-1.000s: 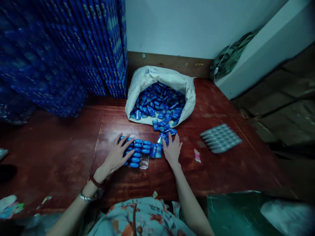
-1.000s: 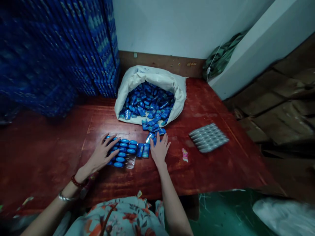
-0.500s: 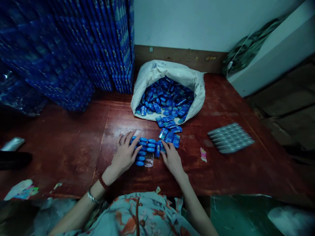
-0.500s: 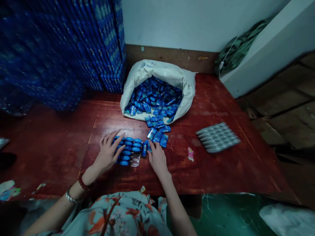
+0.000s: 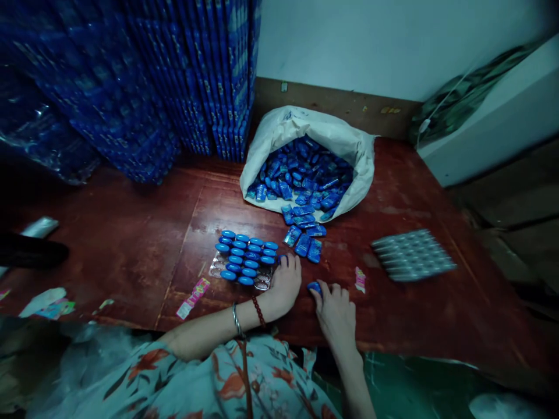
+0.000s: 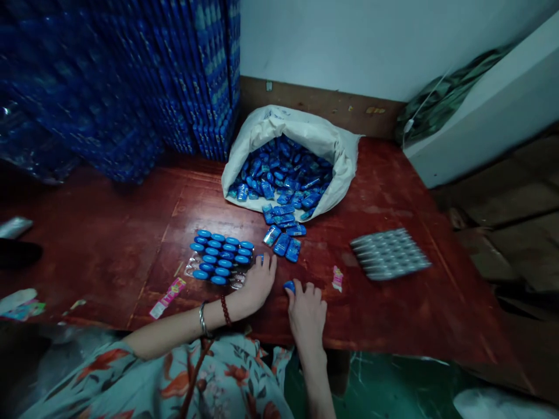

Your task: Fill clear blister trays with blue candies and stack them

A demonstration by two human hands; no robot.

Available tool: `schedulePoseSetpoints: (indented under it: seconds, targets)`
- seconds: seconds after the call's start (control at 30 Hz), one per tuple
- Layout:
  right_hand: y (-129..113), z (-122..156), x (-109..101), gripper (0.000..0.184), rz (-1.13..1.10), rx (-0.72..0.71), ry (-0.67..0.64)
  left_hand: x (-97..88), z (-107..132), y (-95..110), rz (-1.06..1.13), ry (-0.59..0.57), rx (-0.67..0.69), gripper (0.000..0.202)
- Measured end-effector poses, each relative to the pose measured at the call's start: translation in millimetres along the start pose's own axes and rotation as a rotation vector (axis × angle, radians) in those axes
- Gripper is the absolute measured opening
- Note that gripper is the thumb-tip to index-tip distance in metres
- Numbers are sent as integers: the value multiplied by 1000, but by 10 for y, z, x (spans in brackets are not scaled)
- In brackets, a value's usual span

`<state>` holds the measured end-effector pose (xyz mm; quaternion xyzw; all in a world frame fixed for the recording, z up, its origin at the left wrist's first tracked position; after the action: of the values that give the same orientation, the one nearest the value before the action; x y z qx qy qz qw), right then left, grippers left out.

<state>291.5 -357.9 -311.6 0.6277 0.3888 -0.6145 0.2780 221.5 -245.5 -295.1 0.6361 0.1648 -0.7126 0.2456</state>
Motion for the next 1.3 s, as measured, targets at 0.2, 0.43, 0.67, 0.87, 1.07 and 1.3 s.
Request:
schedulePoseSetpoints:
  seconds: [0.2, 0.43, 0.67, 0.87, 1.07, 1.3]
  targets:
    - [155, 49, -65, 37, -270, 58, 81, 15, 76, -63, 187, -249, 66, 73]
    - [163, -203, -84, 42, -1158, 301, 113, -72, 505, -139, 357, -204, 402, 19]
    - [-694, -305, 0, 16, -1130, -189, 85, -640, 1100, -1027, 710, -70, 262, 10]
    - [-888, -373, -116, 33, -551, -569, -18, -590, 1350, -2066, 830, 402, -334, 18]
    - [-1132, -517, -270, 32, -140, -780, -179, -201, 1013, -2190, 710, 495, -229, 14]
    - [-1161, -529, -239, 32, -60, -786, -154, -129, 902, -2091, 346, 369, 116, 28]
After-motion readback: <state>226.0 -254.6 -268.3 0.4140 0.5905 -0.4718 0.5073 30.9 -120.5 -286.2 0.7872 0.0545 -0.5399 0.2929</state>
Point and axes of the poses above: each hand's wrist, its own z-axis away from the middle knuckle, its own x-axis out of the palm, y = z × x, the point moved 4 cm from there along -z, towards the middle knuckle, and after that the axes turned 10 degrees about -z, right-handed, at the moved point
